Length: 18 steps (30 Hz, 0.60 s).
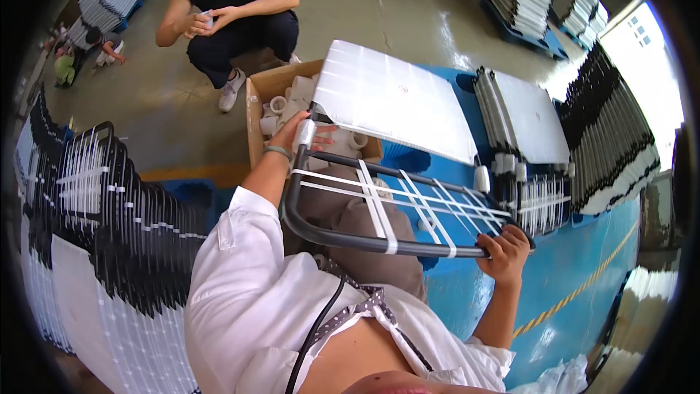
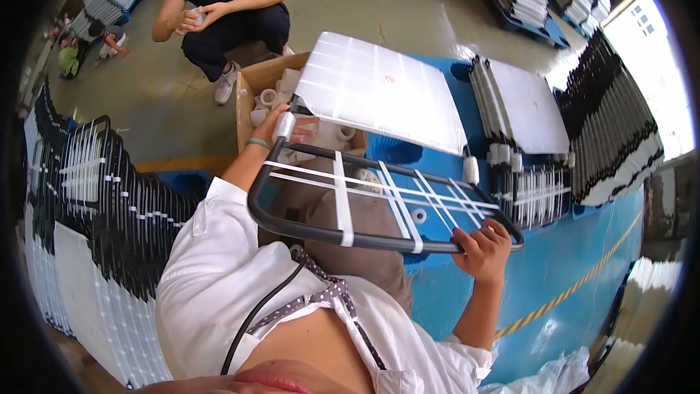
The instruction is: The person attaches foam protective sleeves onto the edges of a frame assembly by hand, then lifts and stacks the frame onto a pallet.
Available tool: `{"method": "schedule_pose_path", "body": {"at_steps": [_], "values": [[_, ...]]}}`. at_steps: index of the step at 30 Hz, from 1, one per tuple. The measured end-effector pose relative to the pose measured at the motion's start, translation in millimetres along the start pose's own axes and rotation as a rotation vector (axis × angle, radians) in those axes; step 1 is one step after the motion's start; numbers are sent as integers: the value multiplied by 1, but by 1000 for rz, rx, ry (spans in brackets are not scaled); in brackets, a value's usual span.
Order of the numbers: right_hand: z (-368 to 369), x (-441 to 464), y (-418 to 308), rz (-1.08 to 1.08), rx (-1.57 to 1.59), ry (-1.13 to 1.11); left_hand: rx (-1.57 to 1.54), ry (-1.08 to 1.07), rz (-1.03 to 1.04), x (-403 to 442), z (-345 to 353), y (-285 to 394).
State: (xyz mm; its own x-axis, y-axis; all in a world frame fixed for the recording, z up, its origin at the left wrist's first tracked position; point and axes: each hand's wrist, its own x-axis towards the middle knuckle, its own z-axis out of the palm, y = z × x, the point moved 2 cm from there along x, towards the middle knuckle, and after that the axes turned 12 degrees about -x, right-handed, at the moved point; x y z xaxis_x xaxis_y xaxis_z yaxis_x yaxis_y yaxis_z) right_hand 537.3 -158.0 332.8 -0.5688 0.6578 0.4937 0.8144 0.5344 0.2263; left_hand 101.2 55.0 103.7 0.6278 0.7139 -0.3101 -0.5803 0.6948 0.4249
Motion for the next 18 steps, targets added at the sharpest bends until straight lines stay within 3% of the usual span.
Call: {"method": "schedule_pose_path", "body": {"at_steps": [3, 4, 5, 6, 8, 12, 15, 18], "values": [[-16, -2, -5, -54, -41, -31, 120, 92, 31, -1, -8, -3], [-22, -5, -7, -75, -46, -35, -64, -26, -34, 6, -27, -9], [-26, -5, -6, -112, -66, -2, -112, -2, -132, 18, -43, -10], [-33, -5, -4, -159, -27, -7, -168, -122, -316, 34, -72, -12], [-45, -15, -1, -230, -33, 16, -162, 32, -27, 25, -19, -43], [-75, -21, 9, -253, -141, 34, -214, -309, 88, 17, 31, -78], [-74, -41, 26, -94, -251, 141, -265, -336, 191, 13, 30, -88], [-73, -71, 34, 184, -388, 82, -261, -256, 209, 17, 40, -94]]}}
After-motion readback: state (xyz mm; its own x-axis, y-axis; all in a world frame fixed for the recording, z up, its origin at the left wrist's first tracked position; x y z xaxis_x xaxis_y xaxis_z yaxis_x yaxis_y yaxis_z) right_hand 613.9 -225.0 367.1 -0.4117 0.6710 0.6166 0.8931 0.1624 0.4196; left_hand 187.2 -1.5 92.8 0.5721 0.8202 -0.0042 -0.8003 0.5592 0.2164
